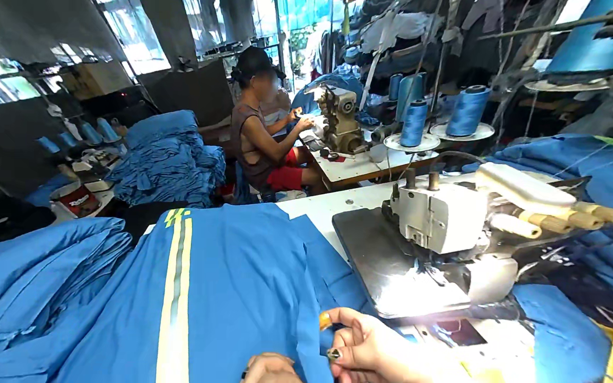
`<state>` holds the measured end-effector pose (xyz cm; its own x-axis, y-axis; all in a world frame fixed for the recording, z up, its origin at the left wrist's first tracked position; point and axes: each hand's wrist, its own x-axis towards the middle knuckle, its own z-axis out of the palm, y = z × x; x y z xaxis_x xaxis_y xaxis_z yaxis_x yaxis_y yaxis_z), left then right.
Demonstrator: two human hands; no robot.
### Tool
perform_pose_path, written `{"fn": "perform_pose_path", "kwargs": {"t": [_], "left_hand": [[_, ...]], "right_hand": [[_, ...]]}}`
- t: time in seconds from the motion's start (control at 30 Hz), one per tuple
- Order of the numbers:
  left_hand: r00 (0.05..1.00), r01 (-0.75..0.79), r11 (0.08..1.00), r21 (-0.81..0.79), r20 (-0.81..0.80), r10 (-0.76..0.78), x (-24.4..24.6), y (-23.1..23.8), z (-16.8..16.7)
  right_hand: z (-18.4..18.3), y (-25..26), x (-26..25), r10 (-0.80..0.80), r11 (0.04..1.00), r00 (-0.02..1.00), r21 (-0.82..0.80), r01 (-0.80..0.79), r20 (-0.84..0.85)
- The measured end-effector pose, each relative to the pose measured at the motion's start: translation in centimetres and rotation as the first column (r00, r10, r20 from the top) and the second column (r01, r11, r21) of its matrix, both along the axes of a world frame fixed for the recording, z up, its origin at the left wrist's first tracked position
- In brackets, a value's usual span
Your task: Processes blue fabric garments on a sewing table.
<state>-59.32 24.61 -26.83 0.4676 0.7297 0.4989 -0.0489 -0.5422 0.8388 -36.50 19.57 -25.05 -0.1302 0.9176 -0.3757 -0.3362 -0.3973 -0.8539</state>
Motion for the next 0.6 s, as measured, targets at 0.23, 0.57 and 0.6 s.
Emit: {"fn": "perform_pose_path", "kwargs": {"t": [0.23,0.57,0.6], "left_hand": [[0.984,0.166,0.986,-0.001,-0.071,-0.166,0.0,1.1,2.1],[0.989,0.048,0.995,-0.084,-0.139,-0.06,1.4,0.2,1.6],[0.994,-0.029,0.992,-0.12,-0.11,0.015,1.2,0.6,2.0]], "right_hand": [[-0.7,-2.2,0.9,-0.021,0.999,0.988,-0.034,0.016,-0.155],[-1.3,-1.7,0.3,-0.124,0.991,0.992,-0.061,0.122,-0.036],[-1.4,-1.7,0.2,-0.136,0.989,0.99,-0.063,0.134,-0.035]]}}
